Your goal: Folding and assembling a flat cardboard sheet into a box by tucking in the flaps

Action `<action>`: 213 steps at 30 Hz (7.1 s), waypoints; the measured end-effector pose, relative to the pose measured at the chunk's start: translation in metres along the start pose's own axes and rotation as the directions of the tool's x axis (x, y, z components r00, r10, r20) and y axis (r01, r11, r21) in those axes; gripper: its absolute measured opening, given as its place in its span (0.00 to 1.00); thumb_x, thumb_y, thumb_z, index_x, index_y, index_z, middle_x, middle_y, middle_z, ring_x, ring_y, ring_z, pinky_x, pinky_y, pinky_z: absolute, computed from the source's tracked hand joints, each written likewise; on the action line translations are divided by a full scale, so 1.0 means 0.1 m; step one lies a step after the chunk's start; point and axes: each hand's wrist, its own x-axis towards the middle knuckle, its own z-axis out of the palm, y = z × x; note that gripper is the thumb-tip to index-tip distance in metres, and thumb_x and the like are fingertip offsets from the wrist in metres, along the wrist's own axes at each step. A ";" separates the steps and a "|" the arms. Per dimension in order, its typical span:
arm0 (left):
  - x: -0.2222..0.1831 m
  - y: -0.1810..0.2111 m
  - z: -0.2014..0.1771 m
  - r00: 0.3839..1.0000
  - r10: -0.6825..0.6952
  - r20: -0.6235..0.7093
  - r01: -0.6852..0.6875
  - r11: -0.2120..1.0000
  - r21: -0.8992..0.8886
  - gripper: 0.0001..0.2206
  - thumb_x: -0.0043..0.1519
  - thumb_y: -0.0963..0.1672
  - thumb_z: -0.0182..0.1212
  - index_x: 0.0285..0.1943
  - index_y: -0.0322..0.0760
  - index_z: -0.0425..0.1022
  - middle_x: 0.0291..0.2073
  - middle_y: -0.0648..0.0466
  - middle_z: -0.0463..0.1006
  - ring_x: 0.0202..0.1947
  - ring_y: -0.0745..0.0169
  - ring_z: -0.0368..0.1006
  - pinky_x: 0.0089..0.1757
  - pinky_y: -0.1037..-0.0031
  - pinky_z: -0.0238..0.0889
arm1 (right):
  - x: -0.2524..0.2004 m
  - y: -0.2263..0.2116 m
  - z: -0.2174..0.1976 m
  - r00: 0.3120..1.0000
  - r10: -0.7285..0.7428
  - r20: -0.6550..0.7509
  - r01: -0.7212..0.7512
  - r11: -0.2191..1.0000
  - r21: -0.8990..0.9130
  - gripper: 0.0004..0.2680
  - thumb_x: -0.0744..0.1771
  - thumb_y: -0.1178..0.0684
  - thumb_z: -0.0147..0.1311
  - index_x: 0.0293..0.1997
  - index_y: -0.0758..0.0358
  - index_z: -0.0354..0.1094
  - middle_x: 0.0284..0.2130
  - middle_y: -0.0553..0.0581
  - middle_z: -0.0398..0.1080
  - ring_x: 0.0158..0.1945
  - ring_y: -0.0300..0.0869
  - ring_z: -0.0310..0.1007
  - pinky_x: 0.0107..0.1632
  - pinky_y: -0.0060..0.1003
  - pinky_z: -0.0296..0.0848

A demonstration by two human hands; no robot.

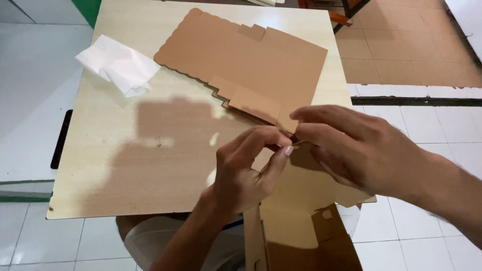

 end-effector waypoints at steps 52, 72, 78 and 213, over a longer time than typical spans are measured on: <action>-0.35 -0.03 0.01 0.975 -0.175 0.134 0.190 0.976 -0.107 0.11 0.68 0.37 0.59 0.59 0.35 0.72 0.51 0.43 0.72 0.48 0.55 0.77 0.44 0.70 0.85 | -0.28 -0.33 0.43 0.742 0.658 0.128 -0.422 0.310 0.852 0.06 0.66 0.58 0.59 0.32 0.67 0.80 0.25 0.53 0.81 0.29 0.33 0.73 0.31 0.27 0.71; 0.52 0.29 -0.41 0.484 -0.038 0.874 -0.328 0.919 0.221 0.10 0.64 0.39 0.65 0.50 0.39 0.70 0.41 0.52 0.63 0.34 0.59 0.64 0.24 0.66 0.68 | -0.22 -0.21 0.49 0.887 0.349 0.301 -0.352 0.090 0.932 0.09 0.71 0.52 0.48 0.41 0.66 0.73 0.35 0.53 0.75 0.40 0.38 0.75 0.45 0.33 0.77; 0.61 0.40 -0.41 0.363 -0.200 0.910 -0.232 0.927 0.296 0.16 0.61 0.37 0.61 0.56 0.41 0.66 0.45 0.49 0.64 0.34 0.56 0.64 0.22 0.64 0.66 | -0.22 -0.21 0.51 0.892 0.339 0.298 -0.346 0.088 0.934 0.09 0.72 0.54 0.43 0.37 0.64 0.68 0.32 0.50 0.68 0.36 0.35 0.67 0.43 0.32 0.71; 0.26 -0.21 -0.75 0.979 -0.139 -0.152 0.189 0.898 0.396 0.04 0.64 0.38 0.63 0.37 0.38 0.79 0.28 0.51 0.78 0.35 0.51 0.78 0.43 0.60 0.76 | 0.92 0.26 1.52 0.653 0.671 -0.350 0.099 0.383 0.918 0.02 0.66 0.66 0.56 0.36 0.73 0.75 0.22 0.52 0.66 0.32 0.30 0.65 0.38 0.22 0.64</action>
